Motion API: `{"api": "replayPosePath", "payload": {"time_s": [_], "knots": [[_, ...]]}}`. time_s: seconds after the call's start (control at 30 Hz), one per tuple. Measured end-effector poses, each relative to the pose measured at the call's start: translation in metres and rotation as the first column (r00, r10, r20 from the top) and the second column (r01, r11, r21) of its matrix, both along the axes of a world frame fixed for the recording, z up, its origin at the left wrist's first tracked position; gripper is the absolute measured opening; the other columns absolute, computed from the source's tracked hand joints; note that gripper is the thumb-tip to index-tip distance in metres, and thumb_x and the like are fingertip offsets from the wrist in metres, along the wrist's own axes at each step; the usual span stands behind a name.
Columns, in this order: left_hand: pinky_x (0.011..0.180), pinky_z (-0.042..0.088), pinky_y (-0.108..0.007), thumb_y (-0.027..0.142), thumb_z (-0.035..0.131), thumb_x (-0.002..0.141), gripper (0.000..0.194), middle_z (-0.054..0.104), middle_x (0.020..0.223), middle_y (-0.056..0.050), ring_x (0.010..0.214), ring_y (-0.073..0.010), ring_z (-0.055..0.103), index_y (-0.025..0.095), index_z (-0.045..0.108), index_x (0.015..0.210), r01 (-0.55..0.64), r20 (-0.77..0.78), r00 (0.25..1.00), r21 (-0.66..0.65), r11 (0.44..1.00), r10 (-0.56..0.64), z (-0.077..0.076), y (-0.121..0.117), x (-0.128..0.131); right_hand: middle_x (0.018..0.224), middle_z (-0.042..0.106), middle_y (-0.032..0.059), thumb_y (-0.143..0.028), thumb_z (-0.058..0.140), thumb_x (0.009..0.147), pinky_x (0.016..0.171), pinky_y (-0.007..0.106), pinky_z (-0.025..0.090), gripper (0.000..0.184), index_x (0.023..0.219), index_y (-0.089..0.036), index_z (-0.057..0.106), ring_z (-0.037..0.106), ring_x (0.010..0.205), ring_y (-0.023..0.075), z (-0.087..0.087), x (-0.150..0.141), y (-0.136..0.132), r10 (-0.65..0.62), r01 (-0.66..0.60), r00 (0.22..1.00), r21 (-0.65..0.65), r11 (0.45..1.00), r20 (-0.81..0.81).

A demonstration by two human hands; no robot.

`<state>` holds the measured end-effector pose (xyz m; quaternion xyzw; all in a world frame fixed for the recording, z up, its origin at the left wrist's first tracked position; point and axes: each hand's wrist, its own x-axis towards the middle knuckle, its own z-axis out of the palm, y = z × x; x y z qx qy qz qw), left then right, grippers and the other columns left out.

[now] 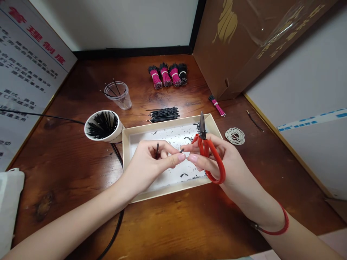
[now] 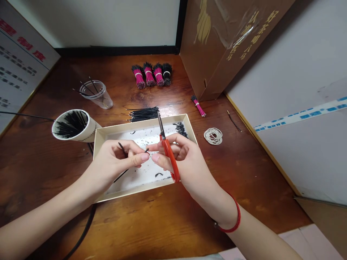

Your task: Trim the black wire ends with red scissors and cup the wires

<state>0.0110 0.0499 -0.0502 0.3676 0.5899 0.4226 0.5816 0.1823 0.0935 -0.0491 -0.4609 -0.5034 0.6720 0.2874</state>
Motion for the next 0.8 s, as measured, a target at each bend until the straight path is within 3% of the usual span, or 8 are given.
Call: {"api": "replayPosePath", "payload": {"time_s": [0.17,0.3,0.4,0.5,0.63,0.8], "knots": [[0.045,0.027,-0.022,0.027,0.080,0.062,0.020,0.052,0.047,0.003,0.046,-0.0076,0.037,0.016,0.065,0.056,-0.016,-0.030,0.999,0.036,0.999,0.017,0.000,-0.001,0.001,0.091,0.074,0.0048,-0.027,0.082,0.066,0.051,0.021,0.051,0.026,0.081,-0.020,0.062,0.063,0.064,0.0118,0.004,-0.001,0.000,0.033,-0.035,0.999,0.043,0.998,0.042],[0.045,0.029,-0.022,0.024,0.078,0.067,0.020,0.049,0.048,0.004,0.047,-0.0073,0.038,0.016,0.064,0.056,-0.126,-0.141,0.978,0.193,0.973,0.155,0.003,-0.003,0.002,0.092,0.073,0.0065,-0.034,0.069,0.081,0.058,0.025,0.054,0.017,0.086,-0.021,0.060,0.067,0.078,0.0163,0.009,0.001,-0.004,0.041,-0.054,0.997,0.203,0.978,0.068],[0.047,0.033,-0.022,0.020,0.077,0.068,0.015,0.053,0.052,0.004,0.050,-0.0077,0.041,0.017,0.066,0.060,-0.208,-0.207,0.934,0.342,0.916,0.290,0.004,-0.006,0.003,0.085,0.068,0.0020,-0.025,0.065,0.083,0.064,0.025,0.053,0.011,0.090,-0.022,0.058,0.064,0.075,0.0143,0.008,0.003,-0.009,0.015,-0.070,0.991,0.413,0.908,0.135],[0.051,0.036,-0.023,0.015,0.077,0.069,0.012,0.059,0.055,0.004,0.054,-0.0089,0.045,0.019,0.068,0.062,-0.222,-0.251,0.898,0.452,0.864,0.362,0.004,-0.009,0.002,0.079,0.063,-0.0008,-0.017,0.067,0.078,0.064,0.027,0.051,0.020,0.093,-0.024,0.057,0.059,0.071,0.0139,0.005,0.005,-0.014,-0.003,-0.145,0.969,0.580,0.802,0.246],[0.060,0.039,-0.026,0.012,0.077,0.070,0.014,0.061,0.057,0.004,0.059,-0.0107,0.048,0.020,0.069,0.062,-0.223,-0.251,0.882,0.521,0.824,0.398,0.002,-0.009,0.001,0.073,0.062,-0.0026,-0.010,0.064,0.076,0.058,0.026,0.050,0.021,0.092,-0.023,0.059,0.054,0.059,0.0108,0.000,0.007,-0.019,-0.054,-0.166,0.953,0.660,0.732,0.300],[0.063,0.039,-0.028,0.014,0.078,0.070,0.016,0.060,0.058,0.004,0.061,-0.0118,0.047,0.020,0.067,0.060,-0.247,-0.222,0.892,0.491,0.835,0.394,0.001,-0.007,0.001,0.070,0.064,-0.0026,-0.008,0.064,0.074,0.051,0.023,0.050,0.020,0.088,-0.022,0.061,0.055,0.056,0.0099,0.000,0.007,-0.020,-0.083,-0.157,0.953,0.707,0.689,0.293]]}}
